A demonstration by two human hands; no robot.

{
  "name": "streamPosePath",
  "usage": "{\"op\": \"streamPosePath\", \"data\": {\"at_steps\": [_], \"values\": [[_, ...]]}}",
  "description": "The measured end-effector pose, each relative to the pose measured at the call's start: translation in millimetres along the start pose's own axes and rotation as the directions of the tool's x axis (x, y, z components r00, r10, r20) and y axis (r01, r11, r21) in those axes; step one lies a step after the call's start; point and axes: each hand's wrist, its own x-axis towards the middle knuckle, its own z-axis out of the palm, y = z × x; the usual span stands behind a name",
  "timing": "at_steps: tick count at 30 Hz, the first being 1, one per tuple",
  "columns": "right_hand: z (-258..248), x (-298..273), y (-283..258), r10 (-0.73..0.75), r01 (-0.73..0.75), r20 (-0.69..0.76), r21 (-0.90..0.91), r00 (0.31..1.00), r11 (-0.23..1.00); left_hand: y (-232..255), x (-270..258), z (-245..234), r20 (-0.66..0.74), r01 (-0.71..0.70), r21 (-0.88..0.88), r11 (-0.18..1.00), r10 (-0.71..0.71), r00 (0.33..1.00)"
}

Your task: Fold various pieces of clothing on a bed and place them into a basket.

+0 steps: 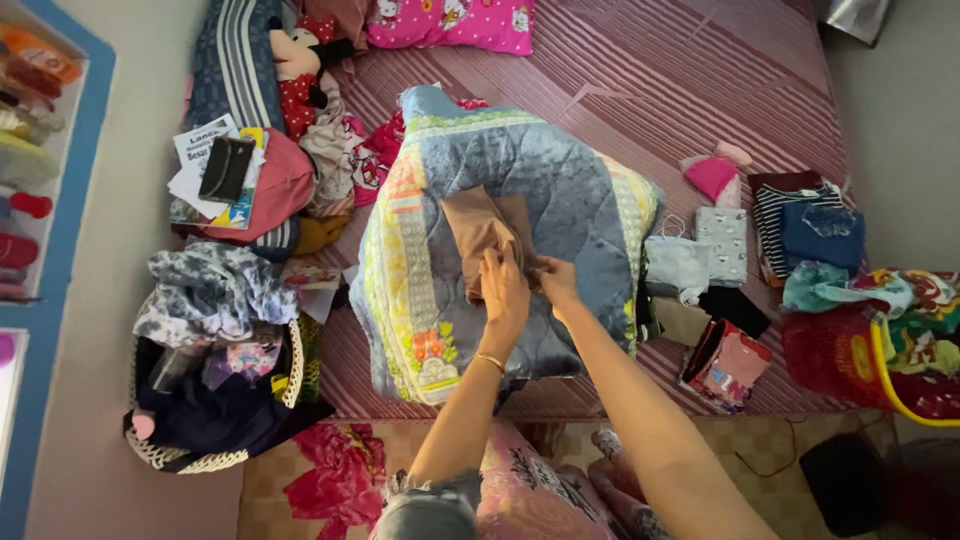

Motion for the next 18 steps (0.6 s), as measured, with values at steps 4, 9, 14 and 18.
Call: {"op": "streamPosePath", "data": {"at_steps": [4,9,14,18], "values": [[-8,15,22,-0.021,0.021,-0.004,-0.043,1.0,0.999,8,-6,7,0.103,0.016,0.06,0.998,-0.022,0.994],[-8,10,12,0.017,-0.019,-0.107,-0.014,0.994,1.0,23,-11,-13,0.208,0.0,-0.05,0.999,0.01,0.978],[6,-38,-59,-0.1,0.076,-0.112,-0.198,0.989,0.977,-19,-10,-18,0.152,-0.036,-0.215,0.976,0.07,0.986],[-4,-30,-47,-0.304,0.244,-0.059,-0.459,0.951,0.854,-67,31,-36,-0.005,-0.011,-0.093,0.996,0.011,1.0]]}}
